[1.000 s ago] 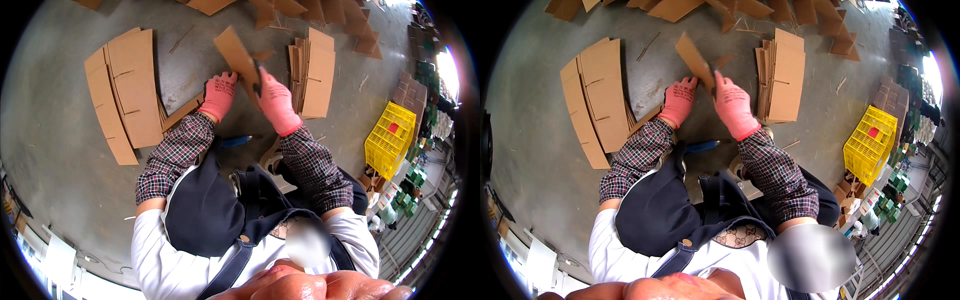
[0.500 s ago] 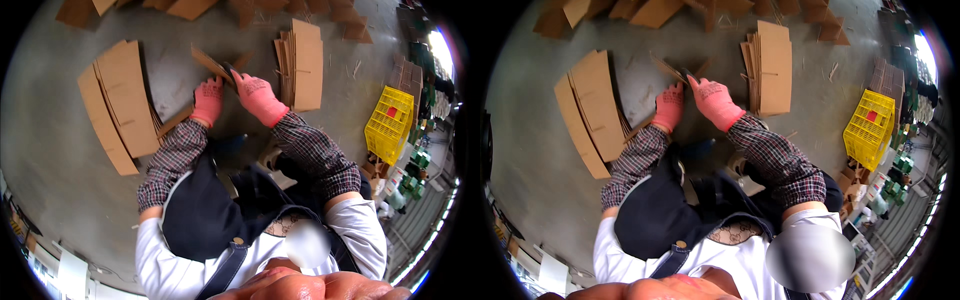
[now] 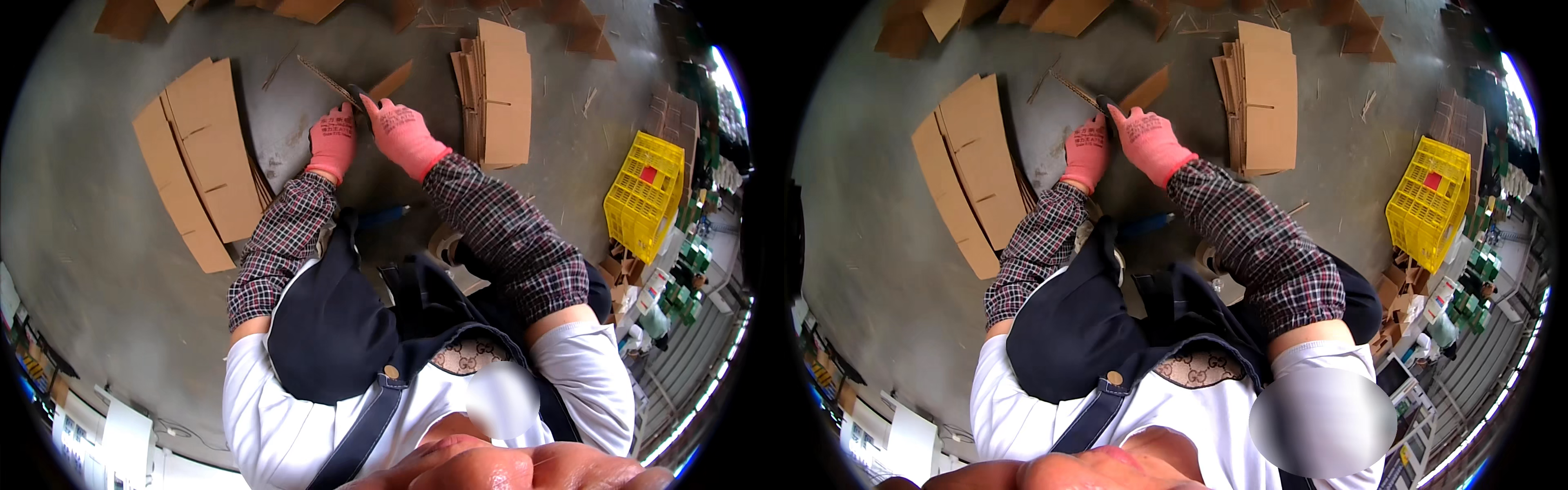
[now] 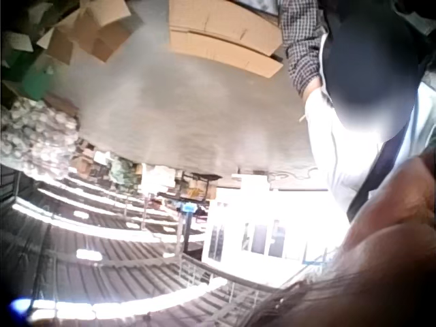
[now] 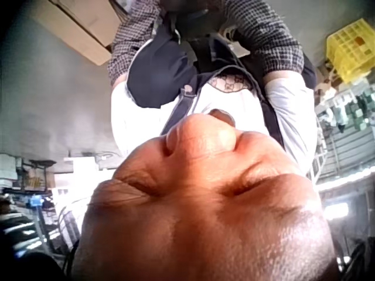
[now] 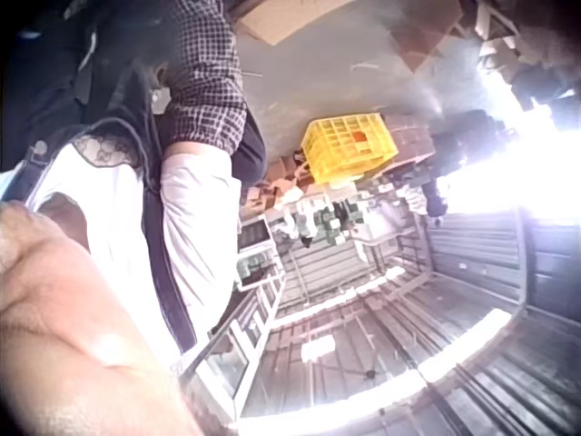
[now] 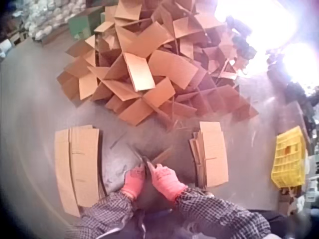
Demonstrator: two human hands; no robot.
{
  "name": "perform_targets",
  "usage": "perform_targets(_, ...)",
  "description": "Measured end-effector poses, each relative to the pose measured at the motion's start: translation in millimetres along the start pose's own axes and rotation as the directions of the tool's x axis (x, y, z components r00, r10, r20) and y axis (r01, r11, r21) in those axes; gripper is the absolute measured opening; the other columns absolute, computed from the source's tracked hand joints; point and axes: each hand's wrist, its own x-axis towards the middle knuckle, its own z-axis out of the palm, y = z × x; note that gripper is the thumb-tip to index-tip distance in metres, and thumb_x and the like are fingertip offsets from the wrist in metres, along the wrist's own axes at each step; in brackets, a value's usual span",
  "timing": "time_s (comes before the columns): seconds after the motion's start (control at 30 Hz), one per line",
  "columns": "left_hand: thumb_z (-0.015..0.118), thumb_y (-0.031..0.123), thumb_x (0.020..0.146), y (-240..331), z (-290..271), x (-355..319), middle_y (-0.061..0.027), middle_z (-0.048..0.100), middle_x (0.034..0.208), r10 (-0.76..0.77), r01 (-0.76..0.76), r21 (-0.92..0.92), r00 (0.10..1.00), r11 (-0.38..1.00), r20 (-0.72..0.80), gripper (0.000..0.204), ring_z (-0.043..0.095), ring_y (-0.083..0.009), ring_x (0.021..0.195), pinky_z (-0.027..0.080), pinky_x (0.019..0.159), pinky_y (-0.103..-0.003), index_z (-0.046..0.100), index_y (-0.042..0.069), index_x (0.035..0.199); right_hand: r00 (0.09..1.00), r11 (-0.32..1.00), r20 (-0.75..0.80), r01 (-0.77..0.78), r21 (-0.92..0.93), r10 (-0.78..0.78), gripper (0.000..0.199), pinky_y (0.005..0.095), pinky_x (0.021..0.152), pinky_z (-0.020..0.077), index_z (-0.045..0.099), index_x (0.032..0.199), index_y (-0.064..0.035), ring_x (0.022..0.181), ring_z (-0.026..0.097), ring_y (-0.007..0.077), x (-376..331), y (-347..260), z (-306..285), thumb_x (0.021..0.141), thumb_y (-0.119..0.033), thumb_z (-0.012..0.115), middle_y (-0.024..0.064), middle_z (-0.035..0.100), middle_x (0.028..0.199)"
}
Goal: The person is assembling cardboard dividers for packaging by interlocking pre-cut cardboard strips by hand.
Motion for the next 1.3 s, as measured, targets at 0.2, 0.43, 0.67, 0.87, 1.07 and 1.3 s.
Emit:
perform_targets(0.2, 0.053, 0.015, 0.081, 12.4, 11.0, -16.9, -0.0097, 0.06, 0.083, 0.095, -0.084, 0.132, 0.992, 0.988, -0.081, 0.012, 0.061, -0.0261, 0.075, 0.05, 0.062, -0.037, 0.051, 0.011, 0.092, 1.0, 1.0, -0.016, 0.005, -0.012, -0.005, 0.057, 0.0401, 0.07, 0.0503, 0.036, 0.132, -0.0085, 0.082, 0.061, 0.0311, -16.6, -4.8, -11.7, 0.079, -0.013, 0.055, 0.0164, 0.057, 0.098)
perform_targets(0.43, 0.051, 0.01, 0.078, 5.4, 11.8, -20.0, -0.0072, 0.06, 0.086, 0.088, -0.081, 0.145, 0.995, 0.986, -0.047, 0.019, 0.061, -0.0265, 0.079, 0.049, 0.063, -0.037, 0.051, 0.012, 0.097, 0.979, 0.998, 0.205, -0.021, 0.052, 0.01, 0.059, 0.0392, 0.078, 0.0482, 0.029, 0.137, -0.01, 0.091, 0.06, 0.0308, -8.8, 11.8, -30.8, 0.082, -0.012, 0.052, 0.018, 0.059, 0.102)
perform_targets(0.67, 0.054, 0.013, 0.079, 12.8, 4.4, -20.1, -0.0083, 0.061, 0.092, 0.086, -0.086, 0.02, 0.996, 0.996, -0.004, 0.023, 0.059, -0.0274, 0.084, 0.049, 0.069, -0.037, 0.054, 0.012, 0.102, 1.0, 0.999, -0.011, 0.029, 0.028, -0.029, 0.052, 0.039, 0.073, 0.0496, 0.036, 0.134, -0.0131, 0.088, 0.06, 0.0283, -23.0, 20.2, -14.6, 0.084, -0.013, 0.05, 0.013, 0.059, 0.099)
perform_targets(0.87, 0.052, 0.012, 0.078, 10.2, -2.1, -25.3, -0.0094, 0.062, 0.087, 0.125, -0.124, 0.018, 0.989, 0.992, -0.082, 0.016, 0.061, -0.0268, 0.08, 0.05, 0.066, -0.037, 0.056, 0.009, 0.094, 0.999, 0.989, 0.043, 0.036, -0.141, -0.03, 0.053, 0.039, 0.072, 0.0511, 0.035, 0.136, -0.0175, 0.086, 0.06, 0.028, -27.3, 5.9, 13.5, 0.084, -0.01, 0.046, 0.0146, 0.056, 0.098)
perform_targets(1.07, 0.06, 0.018, 0.074, 18.5, 0.9, -24.8, -0.0109, 0.06, 0.098, 0.082, -0.084, 0.016, 0.992, 0.996, 0.1, 0.038, 0.058, -0.0281, 0.09, 0.048, 0.077, -0.037, 0.053, 0.008, 0.11, 0.995, 0.996, 0.092, -0.038, -0.084, 0.046, 0.05, 0.0391, 0.074, 0.05, 0.038, 0.133, -0.0112, 0.089, 0.061, 0.0303, -20.1, 19.5, 31.6, 0.084, -0.018, 0.05, 0.0169, 0.058, 0.101)
perform_targets(1.3, 0.07, 0.03, 0.071, -31.1, -57.4, -103.5, -0.012, 0.048, 0.121, -0.089, 0.053, 0.201, 0.981, 0.978, 0.175, 0.062, 0.049, -0.0283, 0.108, 0.042, 0.088, -0.04, 0.045, 0.009, 0.123, 0.525, 0.581, -0.252, -0.755, 0.304, 0.813, 0.09, 0.0516, 0.095, 0.0347, 0.03, 0.135, -0.0066, 0.122, 0.035, 0.0385, -98.8, 187.4, -48.6, 0.069, -0.053, 0.069, 0.018, 0.034, 0.136)
